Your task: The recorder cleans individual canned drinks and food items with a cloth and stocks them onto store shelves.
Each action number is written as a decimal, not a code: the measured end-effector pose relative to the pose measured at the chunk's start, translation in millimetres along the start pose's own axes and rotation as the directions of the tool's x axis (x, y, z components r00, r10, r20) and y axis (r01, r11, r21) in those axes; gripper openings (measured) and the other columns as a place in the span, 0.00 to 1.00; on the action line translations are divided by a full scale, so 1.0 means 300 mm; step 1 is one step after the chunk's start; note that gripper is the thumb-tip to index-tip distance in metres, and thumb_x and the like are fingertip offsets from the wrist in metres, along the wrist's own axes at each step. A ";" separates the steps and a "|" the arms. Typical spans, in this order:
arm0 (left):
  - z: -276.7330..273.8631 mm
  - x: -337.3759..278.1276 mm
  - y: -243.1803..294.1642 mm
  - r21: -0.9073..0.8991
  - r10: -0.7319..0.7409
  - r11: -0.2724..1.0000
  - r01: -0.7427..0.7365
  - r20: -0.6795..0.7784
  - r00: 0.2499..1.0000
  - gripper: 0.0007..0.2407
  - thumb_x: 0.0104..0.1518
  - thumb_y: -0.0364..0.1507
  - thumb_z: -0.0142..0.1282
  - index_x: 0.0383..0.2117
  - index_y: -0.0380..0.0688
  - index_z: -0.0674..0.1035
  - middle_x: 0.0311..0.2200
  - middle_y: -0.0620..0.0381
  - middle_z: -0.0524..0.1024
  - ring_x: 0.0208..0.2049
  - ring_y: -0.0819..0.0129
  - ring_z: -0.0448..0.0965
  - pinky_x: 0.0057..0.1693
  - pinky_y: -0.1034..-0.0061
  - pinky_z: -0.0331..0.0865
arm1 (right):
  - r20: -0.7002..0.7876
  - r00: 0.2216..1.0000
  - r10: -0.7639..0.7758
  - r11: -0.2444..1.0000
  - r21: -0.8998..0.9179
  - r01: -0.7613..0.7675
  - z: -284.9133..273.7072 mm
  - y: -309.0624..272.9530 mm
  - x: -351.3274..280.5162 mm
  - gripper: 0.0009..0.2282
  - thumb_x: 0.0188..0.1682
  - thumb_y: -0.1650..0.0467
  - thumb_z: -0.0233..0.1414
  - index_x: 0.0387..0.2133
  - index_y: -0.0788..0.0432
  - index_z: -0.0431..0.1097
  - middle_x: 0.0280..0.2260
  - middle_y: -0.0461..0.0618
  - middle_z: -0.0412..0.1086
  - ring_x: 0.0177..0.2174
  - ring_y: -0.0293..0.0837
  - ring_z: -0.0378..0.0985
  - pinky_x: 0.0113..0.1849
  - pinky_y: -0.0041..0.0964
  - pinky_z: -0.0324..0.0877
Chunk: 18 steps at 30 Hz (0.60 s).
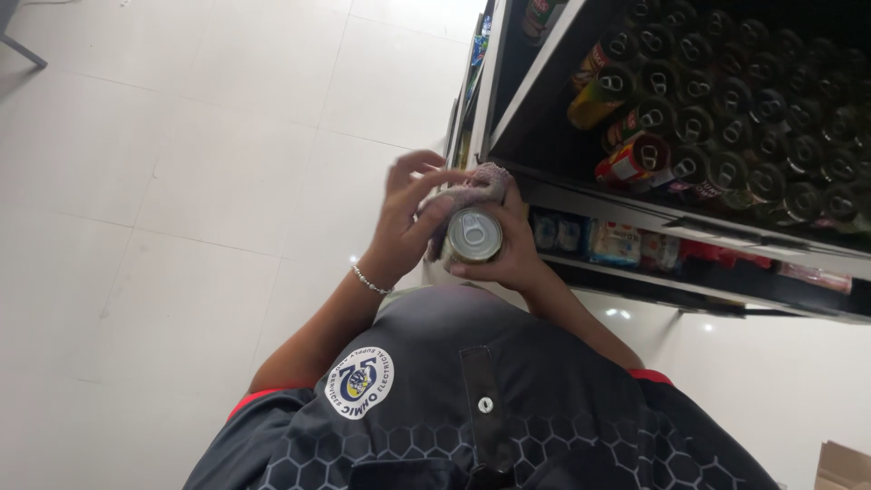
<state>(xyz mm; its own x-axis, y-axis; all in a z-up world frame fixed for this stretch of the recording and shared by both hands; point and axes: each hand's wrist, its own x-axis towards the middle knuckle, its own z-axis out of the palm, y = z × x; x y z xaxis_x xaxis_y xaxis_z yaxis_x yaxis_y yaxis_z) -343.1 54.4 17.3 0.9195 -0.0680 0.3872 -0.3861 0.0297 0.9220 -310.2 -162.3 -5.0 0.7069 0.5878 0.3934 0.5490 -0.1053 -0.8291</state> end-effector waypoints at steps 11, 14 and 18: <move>0.216 0.143 0.118 0.493 0.067 0.825 -0.277 0.402 0.913 0.33 0.42 0.38 0.73 0.60 0.50 0.74 0.58 0.48 0.66 0.59 0.49 0.69 0.61 0.58 0.69 | -0.088 0.976 0.201 0.976 0.102 -0.191 -0.209 0.019 -0.036 0.30 0.40 0.57 0.67 0.50 0.63 0.68 0.53 0.51 0.58 0.54 0.46 0.71 0.53 0.41 0.72; 0.197 0.158 0.110 0.469 0.099 0.828 -0.307 0.416 0.904 0.34 0.42 0.40 0.75 0.59 0.51 0.74 0.60 0.48 0.65 0.62 0.48 0.68 0.63 0.59 0.69 | -0.106 0.988 0.110 0.994 -0.004 -0.111 -0.209 0.073 -0.044 0.30 0.43 0.52 0.63 0.51 0.62 0.70 0.54 0.52 0.60 0.55 0.46 0.70 0.54 0.41 0.71; 0.146 0.160 0.140 0.408 0.066 0.868 -0.284 0.472 0.879 0.34 0.39 0.39 0.77 0.57 0.49 0.75 0.59 0.50 0.68 0.62 0.50 0.68 0.62 0.61 0.70 | -0.164 0.985 0.058 0.976 0.216 -0.022 -0.213 0.164 -0.092 0.26 0.51 0.51 0.56 0.48 0.62 0.72 0.54 0.53 0.64 0.55 0.48 0.71 0.55 0.44 0.70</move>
<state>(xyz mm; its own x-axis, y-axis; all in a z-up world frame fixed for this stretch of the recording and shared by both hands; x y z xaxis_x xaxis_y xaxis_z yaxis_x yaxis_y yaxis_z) -318.4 8.8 74.8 0.7477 -0.5287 0.4016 -0.6266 -0.3618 0.6903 -274.1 -235.0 -31.2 0.8013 0.4410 0.4043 0.4243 0.0574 -0.9037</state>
